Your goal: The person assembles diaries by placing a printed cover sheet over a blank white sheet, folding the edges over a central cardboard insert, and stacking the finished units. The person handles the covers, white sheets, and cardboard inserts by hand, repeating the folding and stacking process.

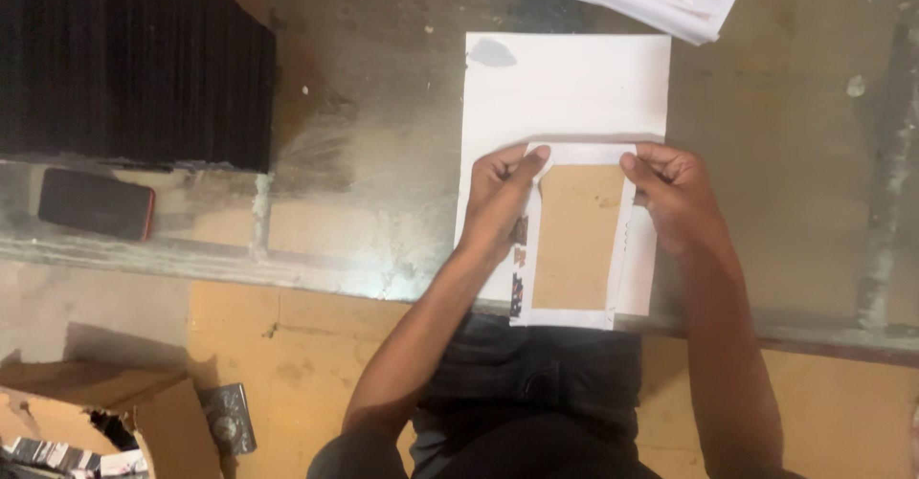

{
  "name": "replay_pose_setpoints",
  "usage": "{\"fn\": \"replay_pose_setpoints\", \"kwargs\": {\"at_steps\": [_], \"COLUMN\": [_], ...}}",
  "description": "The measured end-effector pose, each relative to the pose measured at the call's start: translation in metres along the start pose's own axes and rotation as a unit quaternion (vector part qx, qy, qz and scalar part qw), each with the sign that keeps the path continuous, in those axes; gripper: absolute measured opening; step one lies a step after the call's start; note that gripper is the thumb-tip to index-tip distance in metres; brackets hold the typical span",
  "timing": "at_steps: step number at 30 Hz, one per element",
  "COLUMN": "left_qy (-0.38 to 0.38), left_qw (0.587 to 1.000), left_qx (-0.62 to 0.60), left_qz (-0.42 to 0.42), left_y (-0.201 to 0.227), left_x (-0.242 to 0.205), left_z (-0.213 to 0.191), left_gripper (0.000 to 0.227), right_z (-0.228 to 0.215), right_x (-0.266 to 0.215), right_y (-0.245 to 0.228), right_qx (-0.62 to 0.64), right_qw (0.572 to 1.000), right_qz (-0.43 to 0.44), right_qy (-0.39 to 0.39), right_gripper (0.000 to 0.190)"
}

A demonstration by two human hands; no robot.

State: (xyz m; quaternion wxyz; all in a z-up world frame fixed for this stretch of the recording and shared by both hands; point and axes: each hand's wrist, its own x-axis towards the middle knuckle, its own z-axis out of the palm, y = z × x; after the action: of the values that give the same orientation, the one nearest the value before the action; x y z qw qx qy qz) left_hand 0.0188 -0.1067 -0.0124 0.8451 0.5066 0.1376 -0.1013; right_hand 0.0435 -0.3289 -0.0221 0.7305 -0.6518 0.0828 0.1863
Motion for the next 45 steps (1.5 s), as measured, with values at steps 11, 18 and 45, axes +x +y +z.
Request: {"fn": "replay_pose_setpoints", "kwargs": {"at_steps": [11, 18, 45], "left_qy": [-0.227, -0.104, -0.063], "left_qw": [0.968, 0.912, 0.661], "left_qx": [0.096, 0.39, 0.736], "left_qz": [-0.056, 0.071, 0.132], "left_y": [0.05, 0.048, 0.076], "left_x": [0.012, 0.016, 0.077], "left_z": [-0.038, -0.037, 0.042], "left_gripper": [0.03, 0.018, 0.027], "right_z": [-0.022, -0.001, 0.029], "right_x": [-0.004, -0.003, -0.046], "right_y": [-0.033, -0.038, -0.023], "right_qx": [-0.102, -0.275, -0.484], "right_qw": [0.989, 0.942, 0.81], "right_qz": [0.011, -0.172, -0.317], "right_qy": [-0.11, -0.084, -0.101], "right_gripper": [0.038, 0.032, 0.059]}}
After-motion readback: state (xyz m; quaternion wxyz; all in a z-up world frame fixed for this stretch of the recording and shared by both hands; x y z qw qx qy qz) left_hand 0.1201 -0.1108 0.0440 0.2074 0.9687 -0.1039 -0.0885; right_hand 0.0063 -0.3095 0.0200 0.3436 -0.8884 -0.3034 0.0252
